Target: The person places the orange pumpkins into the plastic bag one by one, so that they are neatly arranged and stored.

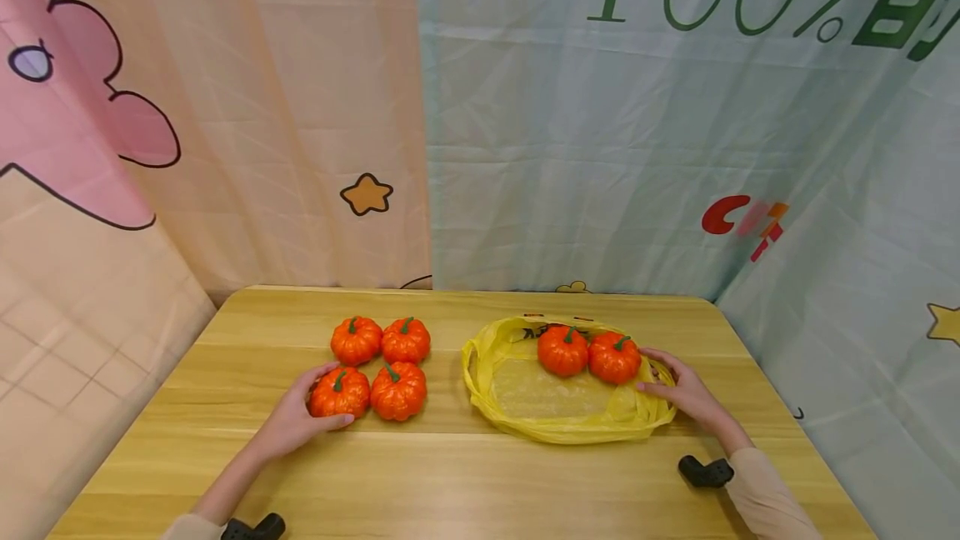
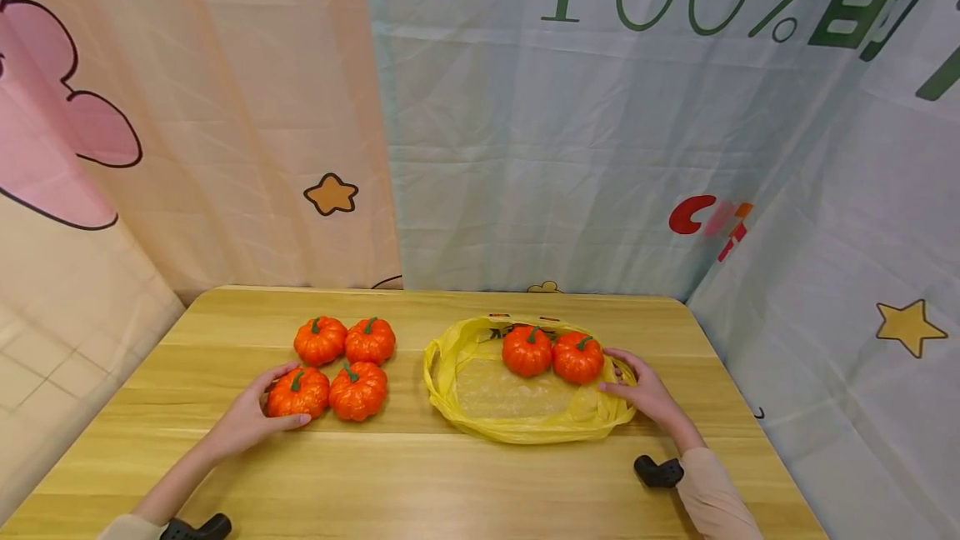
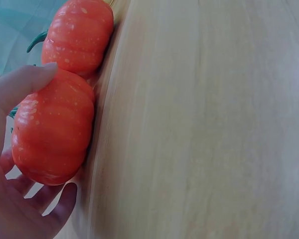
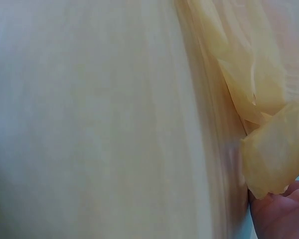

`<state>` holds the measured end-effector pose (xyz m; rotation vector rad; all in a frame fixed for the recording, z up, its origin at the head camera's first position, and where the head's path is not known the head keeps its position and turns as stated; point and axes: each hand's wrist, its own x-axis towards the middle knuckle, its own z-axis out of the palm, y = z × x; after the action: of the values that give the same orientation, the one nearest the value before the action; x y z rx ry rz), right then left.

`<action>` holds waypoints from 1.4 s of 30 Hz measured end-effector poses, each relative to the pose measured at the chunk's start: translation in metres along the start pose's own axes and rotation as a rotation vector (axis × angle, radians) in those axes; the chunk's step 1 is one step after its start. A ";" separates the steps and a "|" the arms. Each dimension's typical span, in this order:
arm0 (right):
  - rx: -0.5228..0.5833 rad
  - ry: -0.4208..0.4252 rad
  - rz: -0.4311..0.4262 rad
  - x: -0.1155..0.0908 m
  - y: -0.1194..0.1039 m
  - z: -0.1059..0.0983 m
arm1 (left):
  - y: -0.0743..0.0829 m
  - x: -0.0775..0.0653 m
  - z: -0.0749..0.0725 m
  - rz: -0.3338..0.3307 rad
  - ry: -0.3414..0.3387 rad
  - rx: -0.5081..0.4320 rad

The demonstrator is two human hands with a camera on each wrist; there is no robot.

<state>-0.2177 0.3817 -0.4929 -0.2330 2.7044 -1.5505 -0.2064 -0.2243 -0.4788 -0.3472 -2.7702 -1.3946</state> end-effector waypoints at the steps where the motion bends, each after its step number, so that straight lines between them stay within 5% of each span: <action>1: 0.002 -0.001 -0.002 0.000 0.000 0.000 | 0.000 -0.001 0.000 0.003 0.003 -0.003; 15: -0.022 -0.003 0.004 0.002 0.000 0.000 | 0.013 -0.004 -0.007 -0.021 0.027 0.029; 22: -0.027 -0.006 0.005 0.003 0.002 -0.003 | 0.027 -0.002 -0.012 0.018 0.057 0.073; 42: -0.043 -0.007 0.033 0.002 -0.001 -0.001 | 0.068 0.007 0.003 0.024 0.063 0.060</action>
<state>-0.2199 0.3814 -0.4913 -0.1923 2.7244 -1.4814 -0.1990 -0.1818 -0.4263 -0.3281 -2.7412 -1.2904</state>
